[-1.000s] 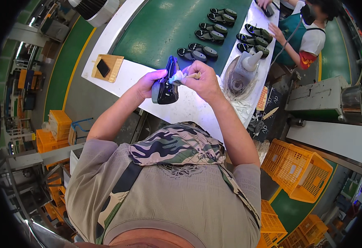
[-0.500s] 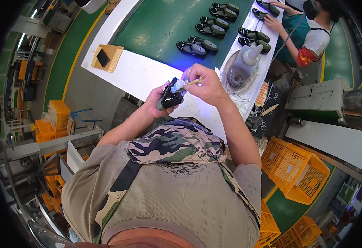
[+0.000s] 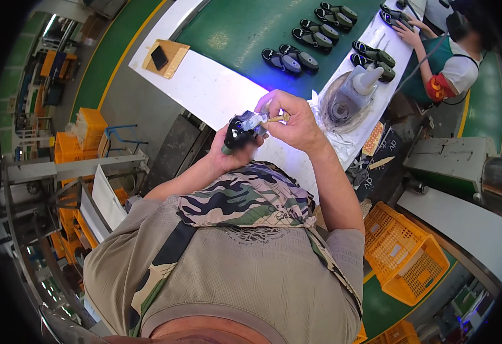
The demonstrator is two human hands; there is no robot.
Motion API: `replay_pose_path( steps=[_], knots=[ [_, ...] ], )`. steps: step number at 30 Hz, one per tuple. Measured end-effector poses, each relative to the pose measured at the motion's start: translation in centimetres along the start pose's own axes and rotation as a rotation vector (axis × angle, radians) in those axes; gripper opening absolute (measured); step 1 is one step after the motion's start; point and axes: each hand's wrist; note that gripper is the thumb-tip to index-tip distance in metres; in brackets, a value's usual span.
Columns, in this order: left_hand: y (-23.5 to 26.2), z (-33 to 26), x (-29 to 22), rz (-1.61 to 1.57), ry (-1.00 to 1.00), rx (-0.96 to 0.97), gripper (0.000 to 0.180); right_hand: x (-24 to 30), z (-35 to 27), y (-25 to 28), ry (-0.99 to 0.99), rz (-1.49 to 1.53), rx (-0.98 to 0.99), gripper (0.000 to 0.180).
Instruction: The person repeatedly picks up dark-colored sandals from a white workbench and wipes them with a white cloth. The person handles the sandals one at a time, wiping the surface and then placing them back on the table. The process is repetitive and continuous throughout the clip.
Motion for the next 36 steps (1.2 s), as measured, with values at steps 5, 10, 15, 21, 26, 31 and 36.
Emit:
replay_pose_path(
  steps=[5, 10, 15, 21, 26, 31, 36],
  knots=[
    [0.2, -0.8, 0.4, -0.044, -0.022, 0.106, 0.07, 0.4, 0.6, -1.0, -0.061, 0.039, 0.015, 0.025],
    [0.7, -2.3, -0.5, 0.006, -0.05, 0.211, 0.079, -0.6, 2.0, -2.6, -0.067, 0.034, 0.041, 0.023],
    [2.0, -4.7, -2.3, 0.0, -0.056, 0.316, 0.081, -2.0, 4.4, -5.3, -0.041, 0.013, 0.102, 0.022],
    [3.1, -9.3, -4.3, -0.033, -0.159, 0.392, 0.074, -3.2, 8.6, -10.8, -0.044, 0.14, 0.132, 0.024],
    [4.5, -13.3, -5.8, -0.085, -0.287, 0.442, 0.071, -5.2, 11.7, -15.4, -0.056, 0.179, 0.248, 0.024],
    [6.0, -16.9, -6.9, -0.125, -0.372, 0.481, 0.075, -6.8, 14.4, -19.3, -0.108, 0.199, 0.318, 0.024],
    [7.7, -19.6, -7.8, -0.168, -0.478, 0.504, 0.08, -8.6, 16.3, -23.7, -0.081, 0.299, 0.369, 0.024]
  ],
)
Point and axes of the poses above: each hand's wrist, its own z-axis towards the middle knuckle, its own y-axis out of the back of the hand, x = y × z, and after that the axes turned 10 degrees about y, right-handed
